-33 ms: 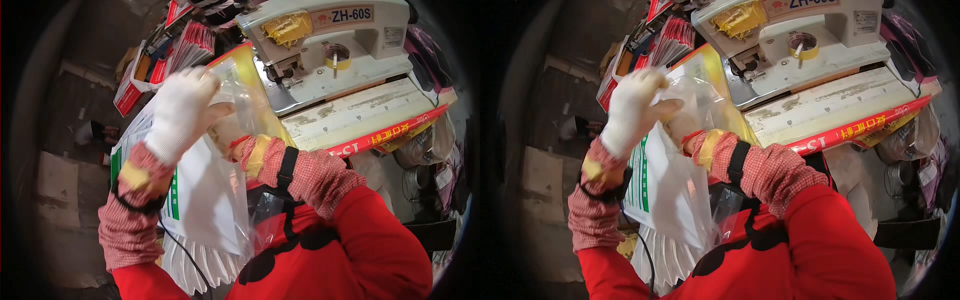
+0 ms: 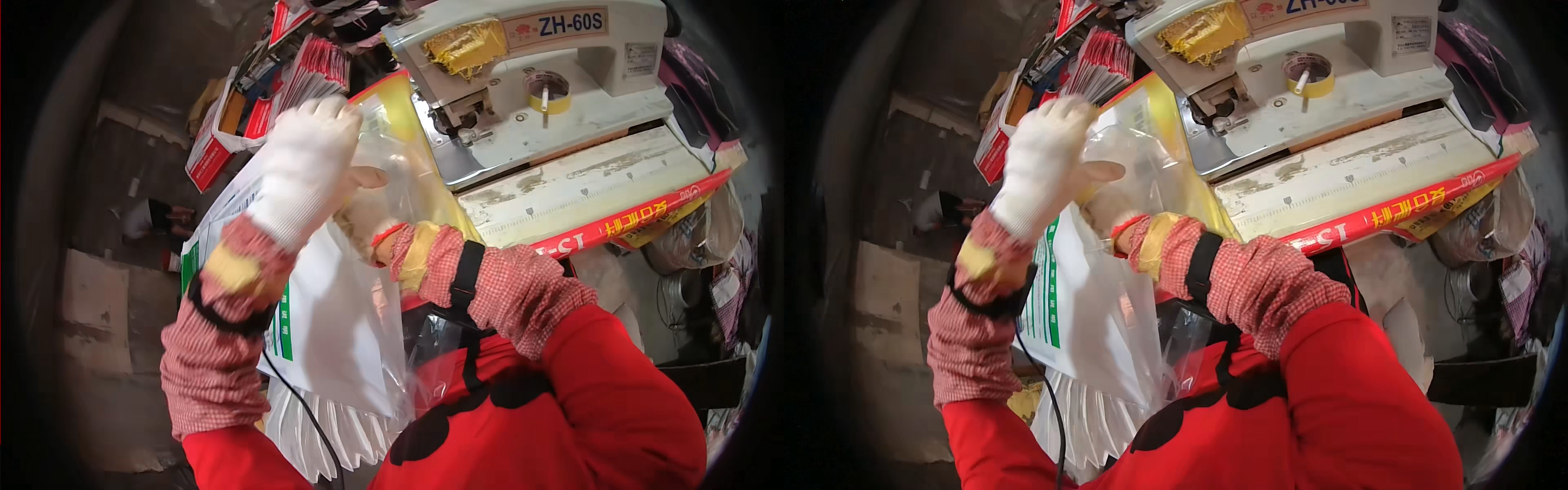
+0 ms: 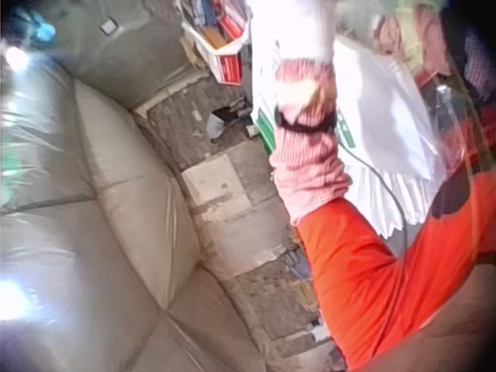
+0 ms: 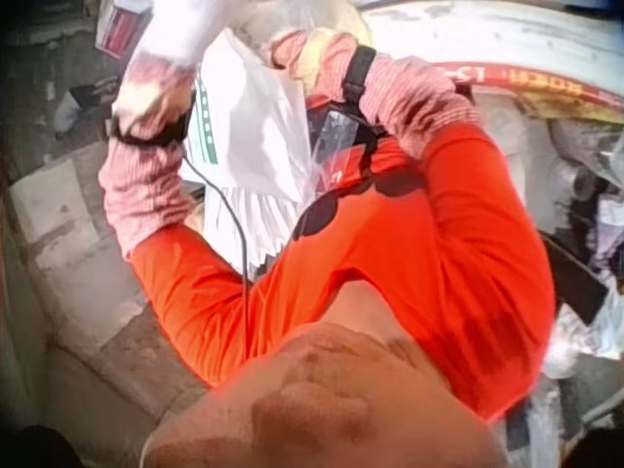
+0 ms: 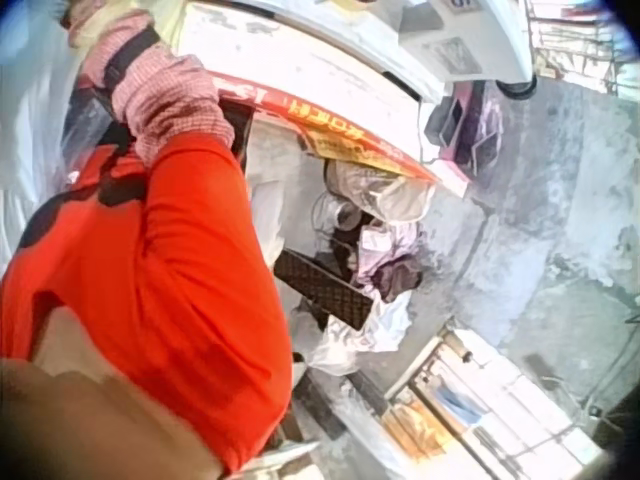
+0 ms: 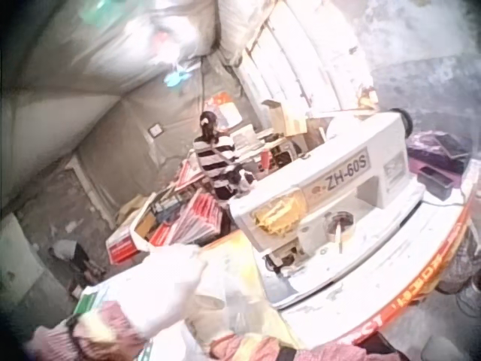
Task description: Sealing white plastic fertilizer bags using an industrial sewing machine.
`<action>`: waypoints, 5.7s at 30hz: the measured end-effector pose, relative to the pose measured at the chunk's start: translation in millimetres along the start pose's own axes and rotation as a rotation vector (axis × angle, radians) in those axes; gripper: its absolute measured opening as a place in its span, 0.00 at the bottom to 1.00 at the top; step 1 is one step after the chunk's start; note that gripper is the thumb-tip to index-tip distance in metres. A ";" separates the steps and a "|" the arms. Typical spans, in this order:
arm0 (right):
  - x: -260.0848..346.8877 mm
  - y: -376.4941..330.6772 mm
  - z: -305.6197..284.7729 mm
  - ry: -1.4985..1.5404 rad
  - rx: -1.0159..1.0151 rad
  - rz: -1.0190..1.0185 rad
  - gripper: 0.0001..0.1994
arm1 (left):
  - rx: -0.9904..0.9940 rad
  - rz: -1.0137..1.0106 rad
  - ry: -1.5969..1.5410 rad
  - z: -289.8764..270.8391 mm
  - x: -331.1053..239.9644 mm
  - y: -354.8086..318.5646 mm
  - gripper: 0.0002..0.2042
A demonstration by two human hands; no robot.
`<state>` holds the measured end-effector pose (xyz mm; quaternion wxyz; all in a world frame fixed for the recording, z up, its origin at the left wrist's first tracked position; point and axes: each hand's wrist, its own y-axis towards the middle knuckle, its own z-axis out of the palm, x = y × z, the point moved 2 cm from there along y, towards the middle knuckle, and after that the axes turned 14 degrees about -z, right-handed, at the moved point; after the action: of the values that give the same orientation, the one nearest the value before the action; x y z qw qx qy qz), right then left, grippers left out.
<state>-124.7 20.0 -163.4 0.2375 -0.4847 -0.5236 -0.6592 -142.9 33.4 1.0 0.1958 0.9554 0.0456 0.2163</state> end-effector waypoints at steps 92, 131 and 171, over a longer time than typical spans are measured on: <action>63.0 -217.1 -130.5 -0.052 -0.301 0.268 0.11 | -0.126 -0.232 -0.326 219.1 -4.5 49.8 0.03; 6.1 -46.4 -159.4 -1.160 0.162 0.159 0.10 | 0.361 -0.200 -0.216 143.9 66.3 124.4 0.10; 11.4 -46.3 -184.0 -1.105 0.371 0.109 0.10 | 1.687 0.474 0.421 -60.9 -109.8 8.4 0.20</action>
<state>-239.3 -131.5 -171.3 0.0435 -0.7331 -0.6507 -0.1929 -268.2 28.4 11.4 -0.6324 0.7067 0.0261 0.3161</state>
